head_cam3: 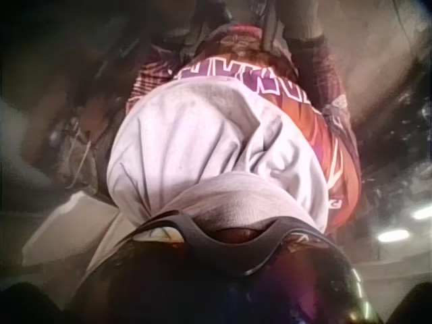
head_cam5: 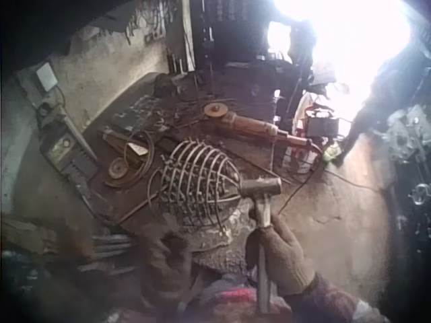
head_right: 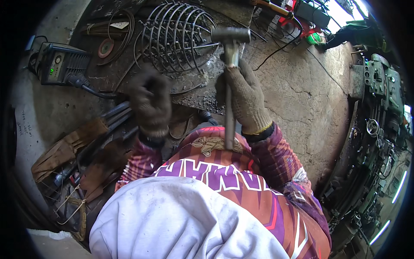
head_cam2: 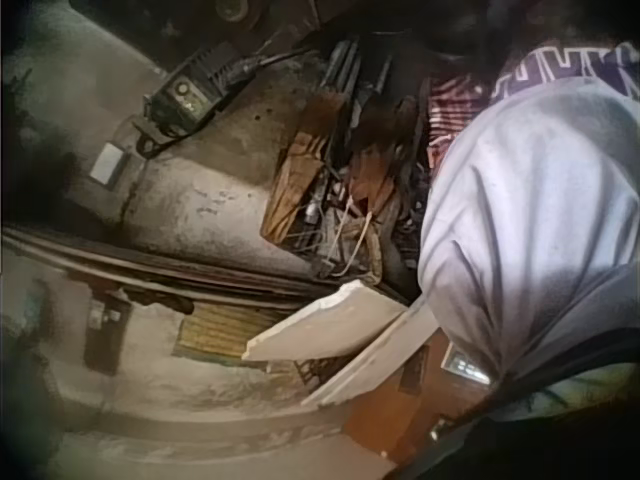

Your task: The person fabricates a metal wire cage by welding wire segments onto a frame with a welding rod and grinding the welds smooth with an angle grinder.

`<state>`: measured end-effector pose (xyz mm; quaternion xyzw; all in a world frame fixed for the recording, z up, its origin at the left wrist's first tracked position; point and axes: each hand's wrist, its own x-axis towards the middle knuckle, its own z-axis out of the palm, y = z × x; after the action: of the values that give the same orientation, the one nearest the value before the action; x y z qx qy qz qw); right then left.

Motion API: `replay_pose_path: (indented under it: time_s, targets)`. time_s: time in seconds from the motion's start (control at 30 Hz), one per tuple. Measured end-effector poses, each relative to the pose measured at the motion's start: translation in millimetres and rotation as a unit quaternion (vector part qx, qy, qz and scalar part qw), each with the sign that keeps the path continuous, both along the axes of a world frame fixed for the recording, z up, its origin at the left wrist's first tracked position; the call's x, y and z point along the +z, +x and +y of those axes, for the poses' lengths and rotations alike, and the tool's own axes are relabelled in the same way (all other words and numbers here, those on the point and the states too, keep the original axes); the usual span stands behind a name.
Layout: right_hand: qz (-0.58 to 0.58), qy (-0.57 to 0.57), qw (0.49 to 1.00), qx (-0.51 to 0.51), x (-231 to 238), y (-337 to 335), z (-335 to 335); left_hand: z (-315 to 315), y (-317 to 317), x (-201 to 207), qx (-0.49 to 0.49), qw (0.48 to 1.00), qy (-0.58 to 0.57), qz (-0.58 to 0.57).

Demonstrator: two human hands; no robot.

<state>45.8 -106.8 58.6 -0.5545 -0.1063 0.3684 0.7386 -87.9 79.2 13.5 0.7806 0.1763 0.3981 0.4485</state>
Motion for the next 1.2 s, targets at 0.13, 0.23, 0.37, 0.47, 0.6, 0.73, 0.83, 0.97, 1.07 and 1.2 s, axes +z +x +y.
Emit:
replay_pose_path:
  time_s: [0.13,0.23,0.37,0.47,0.6,0.73,0.83,0.97,1.07,1.2]
  targets:
    - [-0.158,0.061,0.985,-0.022,16.1,-2.1,47.5,-43.8,1.5,31.2,-0.201,0.971,-0.107,0.079]
    - [-0.311,0.063,0.948,0.015,33.8,3.0,69.7,-43.6,0.1,57.3,-0.202,0.929,-0.288,0.118]
    - [-0.27,0.019,0.957,0.106,29.8,35.9,64.1,-15.1,-32.6,54.7,-0.055,0.934,-0.341,0.087]
    - [-0.318,-0.065,0.946,-0.005,4.7,74.0,25.5,18.7,-47.9,60.7,0.126,0.932,-0.314,0.131]
    - [-0.357,-0.191,0.914,-0.032,-34.7,98.8,-20.2,71.0,-55.5,53.5,0.191,0.919,-0.251,0.238]
    - [-0.531,-0.359,0.767,-0.02,-39.2,103.3,-16.2,88.4,-46.1,38.2,0.214,0.897,-0.237,0.306]
    - [-0.633,-0.417,0.651,-0.039,-40.9,128.6,0.6,105.8,-37.4,20.3,0.239,0.884,-0.082,0.393]
    - [-0.631,-0.482,0.608,0.014,-47.4,174.0,23.3,108.5,-13.7,19.1,0.273,0.861,-0.021,0.428]
    - [-0.58,-0.48,0.647,0.116,-61.6,207.0,30.9,120.6,-5.8,18.4,0.257,0.891,0.022,0.375]
    - [-0.576,-0.37,0.707,0.177,-71.8,221.2,29.9,129.3,-10.2,20.5,0.26,0.883,-0.035,0.389]
